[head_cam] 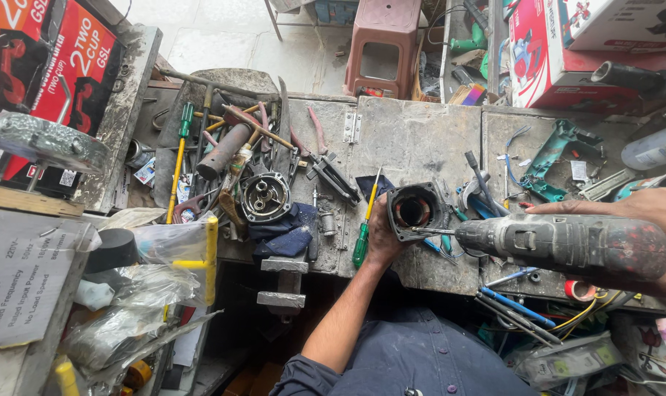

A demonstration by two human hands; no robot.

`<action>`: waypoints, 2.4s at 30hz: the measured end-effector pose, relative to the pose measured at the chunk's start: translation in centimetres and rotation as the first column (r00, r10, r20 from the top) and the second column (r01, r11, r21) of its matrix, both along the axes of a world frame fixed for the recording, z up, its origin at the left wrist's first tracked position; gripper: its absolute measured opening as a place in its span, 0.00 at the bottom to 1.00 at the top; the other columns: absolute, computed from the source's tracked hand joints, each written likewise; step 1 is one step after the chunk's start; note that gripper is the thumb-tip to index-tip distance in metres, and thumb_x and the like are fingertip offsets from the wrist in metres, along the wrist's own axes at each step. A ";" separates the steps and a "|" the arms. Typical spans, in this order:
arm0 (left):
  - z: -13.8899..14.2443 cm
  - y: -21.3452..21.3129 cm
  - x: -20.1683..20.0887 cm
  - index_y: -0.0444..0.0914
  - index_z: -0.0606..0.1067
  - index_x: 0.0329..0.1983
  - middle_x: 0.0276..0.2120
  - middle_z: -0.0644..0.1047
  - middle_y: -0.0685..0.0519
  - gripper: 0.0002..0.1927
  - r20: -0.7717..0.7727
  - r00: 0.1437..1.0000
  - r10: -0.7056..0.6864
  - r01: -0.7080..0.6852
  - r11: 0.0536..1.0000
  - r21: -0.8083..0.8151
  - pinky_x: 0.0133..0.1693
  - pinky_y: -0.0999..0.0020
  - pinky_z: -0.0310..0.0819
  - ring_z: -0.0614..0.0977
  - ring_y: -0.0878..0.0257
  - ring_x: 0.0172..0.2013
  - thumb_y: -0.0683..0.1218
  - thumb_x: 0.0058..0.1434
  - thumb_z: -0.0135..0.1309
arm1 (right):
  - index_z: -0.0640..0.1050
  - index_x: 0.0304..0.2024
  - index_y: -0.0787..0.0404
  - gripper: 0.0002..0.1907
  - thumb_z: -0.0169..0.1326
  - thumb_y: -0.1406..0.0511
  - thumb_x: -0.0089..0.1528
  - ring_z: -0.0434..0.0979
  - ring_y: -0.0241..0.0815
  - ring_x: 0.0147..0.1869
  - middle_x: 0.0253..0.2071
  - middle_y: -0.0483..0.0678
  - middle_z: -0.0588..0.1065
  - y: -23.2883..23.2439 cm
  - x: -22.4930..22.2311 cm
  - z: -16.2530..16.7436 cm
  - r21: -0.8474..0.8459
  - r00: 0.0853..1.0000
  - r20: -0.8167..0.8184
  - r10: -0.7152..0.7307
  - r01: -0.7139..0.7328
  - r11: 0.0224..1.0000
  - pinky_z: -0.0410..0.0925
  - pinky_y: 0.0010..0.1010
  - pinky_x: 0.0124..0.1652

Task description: The person works at a cluttered repair bench disassembling and reassembling an electric mixer motor housing. They unscrew components by hand, fit a gasket and cover onto the housing, drive screws with a cordless drill, and hold the assembled motor unit while checking the fit of parts.

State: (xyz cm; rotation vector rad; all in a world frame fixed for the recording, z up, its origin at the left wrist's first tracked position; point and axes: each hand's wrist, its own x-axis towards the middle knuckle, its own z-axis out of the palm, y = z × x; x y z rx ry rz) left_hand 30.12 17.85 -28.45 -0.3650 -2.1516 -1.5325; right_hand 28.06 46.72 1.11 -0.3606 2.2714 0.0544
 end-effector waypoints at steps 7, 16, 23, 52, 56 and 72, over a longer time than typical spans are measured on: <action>-0.2 0.2 0.2 0.41 0.68 0.63 0.54 0.76 0.46 0.40 -0.048 0.999 0.021 -0.021 1.000 0.013 0.56 0.55 0.75 0.79 0.48 0.55 0.51 0.49 0.74 | 0.56 0.75 0.22 0.53 0.67 0.41 0.51 0.86 0.35 0.42 0.36 0.33 0.84 -3.3 -2.1 2.2 0.007 0.991 0.110 0.074 -0.075 0.997 0.77 0.31 0.48; -0.7 0.0 -0.3 0.47 0.61 0.65 0.50 0.77 0.49 0.49 -0.005 0.998 0.059 -0.060 0.997 -0.052 0.54 0.54 0.75 0.79 0.49 0.50 0.49 0.43 0.78 | 0.69 0.69 0.32 0.40 0.67 0.52 0.54 0.85 0.37 0.52 0.49 0.35 0.78 -8.6 -5.4 4.7 -0.395 0.941 0.123 0.316 -0.246 0.885 0.75 0.34 0.50; -0.1 -0.1 -0.1 0.40 0.61 0.66 0.51 0.76 0.50 0.48 -0.040 0.999 0.032 -0.032 0.999 0.008 0.55 0.54 0.73 0.78 0.49 0.51 0.49 0.46 0.76 | 0.74 0.68 0.34 0.37 0.66 0.57 0.56 0.80 0.37 0.55 0.56 0.36 0.73 -8.5 -5.8 5.0 -0.508 0.918 0.074 0.389 -0.301 0.807 0.72 0.34 0.51; 1.1 0.2 0.9 0.45 0.69 0.58 0.47 0.78 0.52 0.37 0.107 0.994 0.033 -0.035 0.999 0.024 0.50 0.56 0.76 0.80 0.52 0.48 0.49 0.47 0.75 | 0.68 0.72 0.30 0.44 0.70 0.54 0.54 0.82 0.36 0.52 0.53 0.37 0.79 -3.6 -5.1 4.5 -0.368 0.970 0.020 0.243 -0.219 0.904 0.74 0.32 0.53; 0.9 0.2 0.9 0.44 0.67 0.58 0.47 0.77 0.51 0.39 0.086 0.996 0.032 -0.032 0.999 0.007 0.51 0.56 0.75 0.79 0.52 0.48 0.49 0.45 0.75 | 0.66 0.73 0.28 0.46 0.70 0.53 0.53 0.83 0.36 0.51 0.51 0.37 0.81 -2.3 -5.3 4.6 -0.202 0.998 0.022 0.058 -0.052 0.978 0.75 0.32 0.53; 1.9 -0.3 0.7 0.44 0.67 0.61 0.49 0.76 0.52 0.43 0.116 0.993 0.001 -0.005 1.000 0.029 0.52 0.56 0.74 0.78 0.53 0.49 0.47 0.41 0.76 | 0.74 0.70 0.35 0.35 0.63 0.51 0.58 0.80 0.36 0.54 0.55 0.38 0.78 -8.2 -6.9 6.2 -0.348 0.970 0.039 0.241 -0.213 0.913 0.72 0.33 0.53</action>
